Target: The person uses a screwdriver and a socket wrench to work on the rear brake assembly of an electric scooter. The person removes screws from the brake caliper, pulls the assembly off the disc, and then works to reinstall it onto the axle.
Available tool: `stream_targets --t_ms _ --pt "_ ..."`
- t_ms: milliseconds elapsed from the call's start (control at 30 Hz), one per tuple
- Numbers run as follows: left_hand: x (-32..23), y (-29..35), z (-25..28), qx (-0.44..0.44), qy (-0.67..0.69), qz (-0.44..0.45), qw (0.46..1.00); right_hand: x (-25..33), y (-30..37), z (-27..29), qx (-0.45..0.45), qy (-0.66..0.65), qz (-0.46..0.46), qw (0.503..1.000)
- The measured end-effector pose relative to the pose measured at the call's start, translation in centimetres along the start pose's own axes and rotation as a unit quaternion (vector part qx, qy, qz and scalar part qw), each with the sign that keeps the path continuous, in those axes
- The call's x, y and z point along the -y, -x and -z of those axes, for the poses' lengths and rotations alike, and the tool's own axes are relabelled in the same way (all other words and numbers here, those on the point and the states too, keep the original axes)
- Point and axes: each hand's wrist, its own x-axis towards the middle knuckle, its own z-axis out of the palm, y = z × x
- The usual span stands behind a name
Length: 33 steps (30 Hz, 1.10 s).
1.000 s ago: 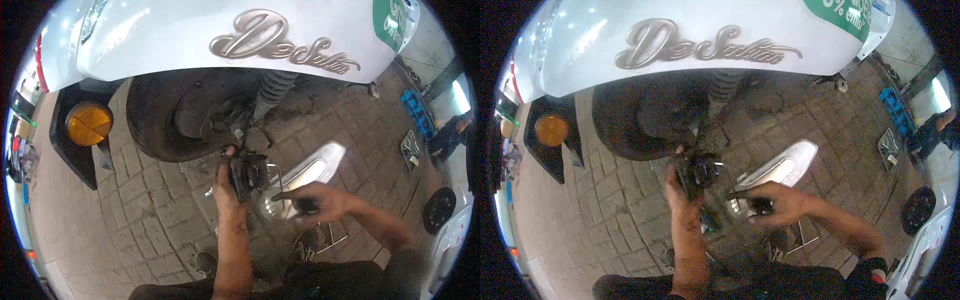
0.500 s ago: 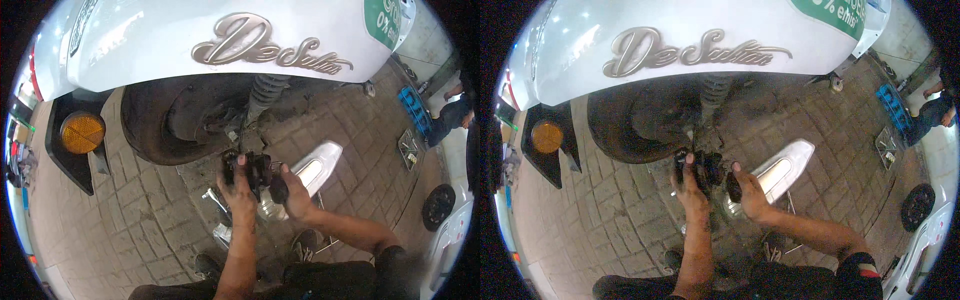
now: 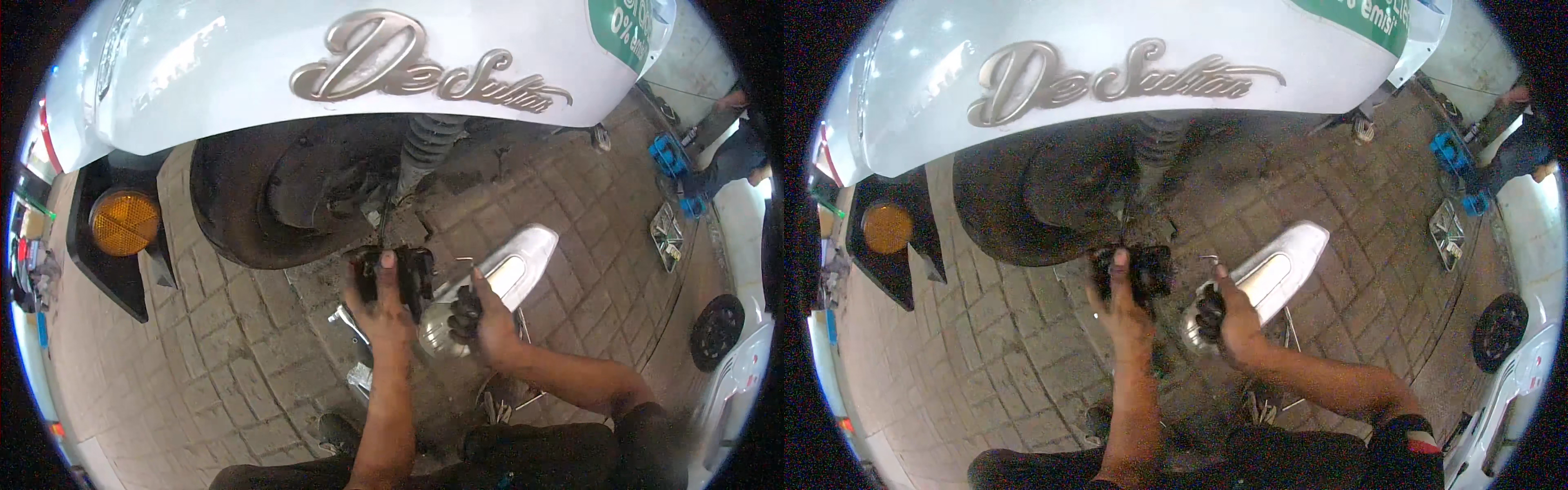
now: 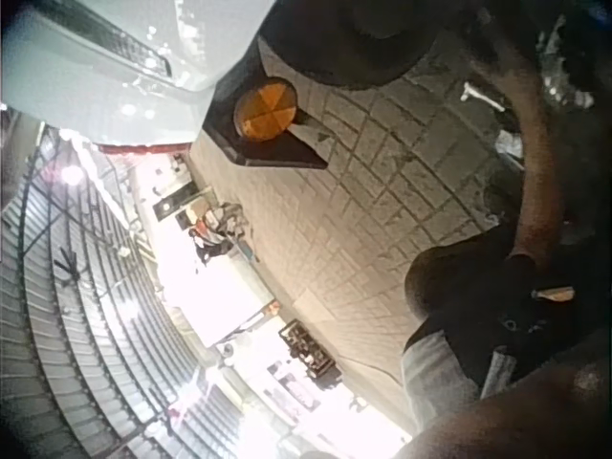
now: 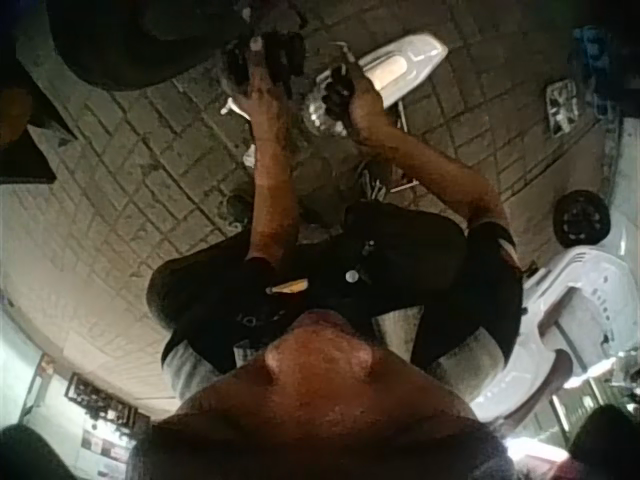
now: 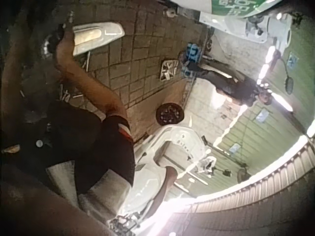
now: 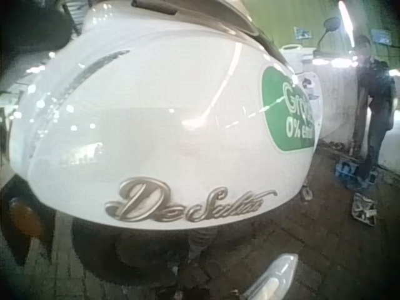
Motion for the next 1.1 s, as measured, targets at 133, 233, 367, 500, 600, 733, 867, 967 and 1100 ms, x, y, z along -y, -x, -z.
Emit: stream_targets --t_ms 133,233,367,500,600,733,867,967,1100 --pt "-3.0 -3.9 1.4 -0.034 0.617 0.478 0.624 -0.3 0.5 2.2 -0.050 0.271 0.191 0.942" --pt "-2.7 -3.4 1.1 -0.015 0.699 0.491 0.519 -1.7 -0.4 3.4 -0.020 0.253 0.279 0.926" --pt "-3.0 -4.0 1.7 0.005 0.755 0.488 0.439 2.1 0.1 2.3 0.107 0.344 0.338 0.869" --pt "-3.0 -4.2 2.1 0.027 0.770 0.463 0.437 2.0 -0.3 0.6 0.072 0.335 0.407 0.847" --pt "-3.4 -4.3 2.2 0.028 0.764 0.480 0.430 2.6 -0.1 0.0 0.050 0.347 0.400 0.847" --pt "-3.7 -4.4 2.5 0.024 0.758 0.476 0.445 3.0 -0.1 -0.1 0.082 0.344 0.373 0.858" --pt "-3.8 -4.5 2.4 0.019 0.742 0.490 0.458 2.9 -0.8 1.0 0.084 0.404 0.362 0.836" --pt "-3.6 -4.6 2.3 0.014 0.748 0.503 0.432 4.2 -0.8 0.6 0.118 0.438 0.417 0.788" --pt "-3.4 -4.8 2.4 0.037 0.740 0.500 0.449 6.5 -3.0 1.1 0.180 0.460 0.522 0.695"
